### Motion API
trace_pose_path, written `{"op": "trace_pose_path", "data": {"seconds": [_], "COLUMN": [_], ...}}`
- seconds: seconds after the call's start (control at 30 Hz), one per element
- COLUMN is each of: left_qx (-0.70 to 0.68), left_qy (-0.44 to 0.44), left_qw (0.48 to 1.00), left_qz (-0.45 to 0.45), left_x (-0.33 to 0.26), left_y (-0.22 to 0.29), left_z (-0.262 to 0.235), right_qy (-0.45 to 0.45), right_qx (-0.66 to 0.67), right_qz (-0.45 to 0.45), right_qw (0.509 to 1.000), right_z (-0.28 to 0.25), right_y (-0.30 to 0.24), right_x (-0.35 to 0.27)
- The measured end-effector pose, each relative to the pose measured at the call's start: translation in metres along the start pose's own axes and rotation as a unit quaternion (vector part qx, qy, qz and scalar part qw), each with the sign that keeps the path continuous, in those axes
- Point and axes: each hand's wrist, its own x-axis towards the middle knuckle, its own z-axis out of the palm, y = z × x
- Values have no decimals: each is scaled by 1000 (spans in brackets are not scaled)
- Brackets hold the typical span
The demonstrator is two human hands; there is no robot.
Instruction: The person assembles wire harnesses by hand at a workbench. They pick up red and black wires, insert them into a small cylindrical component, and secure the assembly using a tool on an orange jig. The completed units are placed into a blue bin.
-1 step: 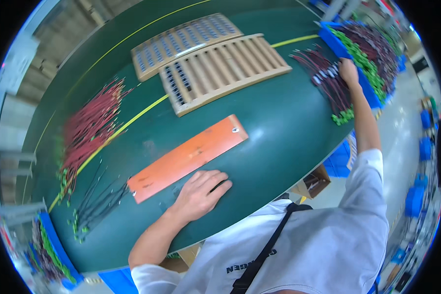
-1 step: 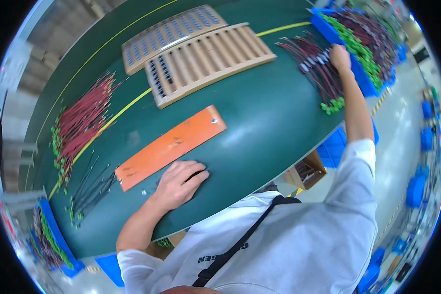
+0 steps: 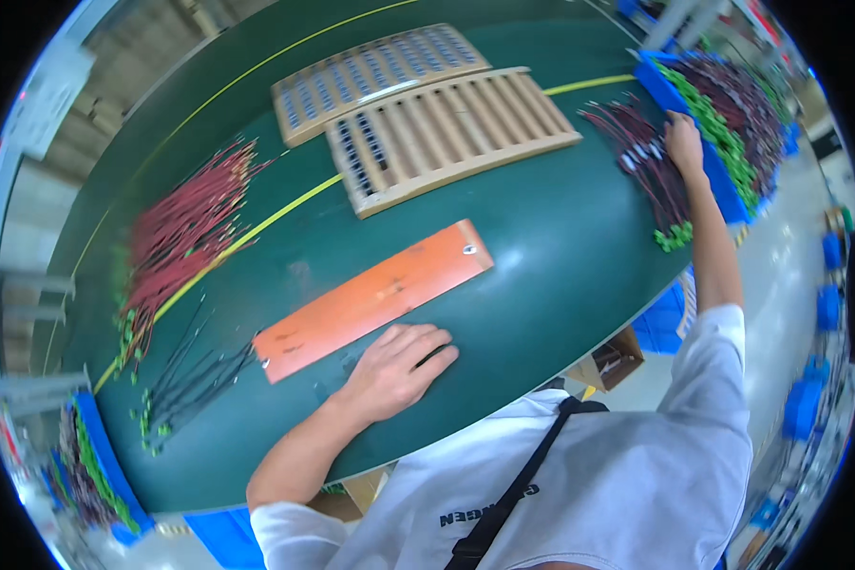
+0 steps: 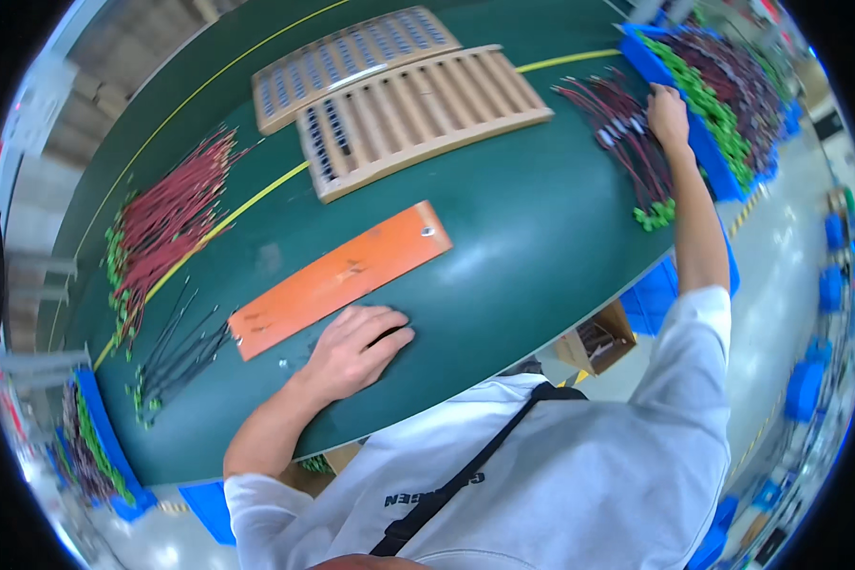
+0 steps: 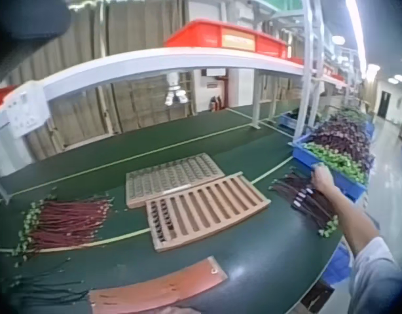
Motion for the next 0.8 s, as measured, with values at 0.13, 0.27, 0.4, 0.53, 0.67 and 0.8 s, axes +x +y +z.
{"op": "trace_pose_path", "data": {"seconds": [0.13,0.27,0.4,0.53,0.67,0.8], "left_qx": [11,8,36,58,216,385], "left_qy": [1,38,77,128,136,112], "left_qw": [1000,999,995,988,965,849], "left_qz": [-8,22,60,64,-67,-344], "left_x": [-5,-10,-20,-44,-76,-156], "left_y": [-1,-3,-4,15,-7,-89], "left_z": [-2,-3,-13,-33,-98,-191], "right_qy": [-19,-101,-68,-29,-78,-80], "right_qx": [285,426,351,358,362,375], "right_qz": [-234,-345,-286,-307,-265,-263], "right_qw": [929,830,889,881,890,885], "right_z": [-29,-61,-51,-34,-48,-51], "right_y": [-201,-371,-441,-437,-423,-424], "right_x": [-31,-94,-117,-121,-121,-124]}}
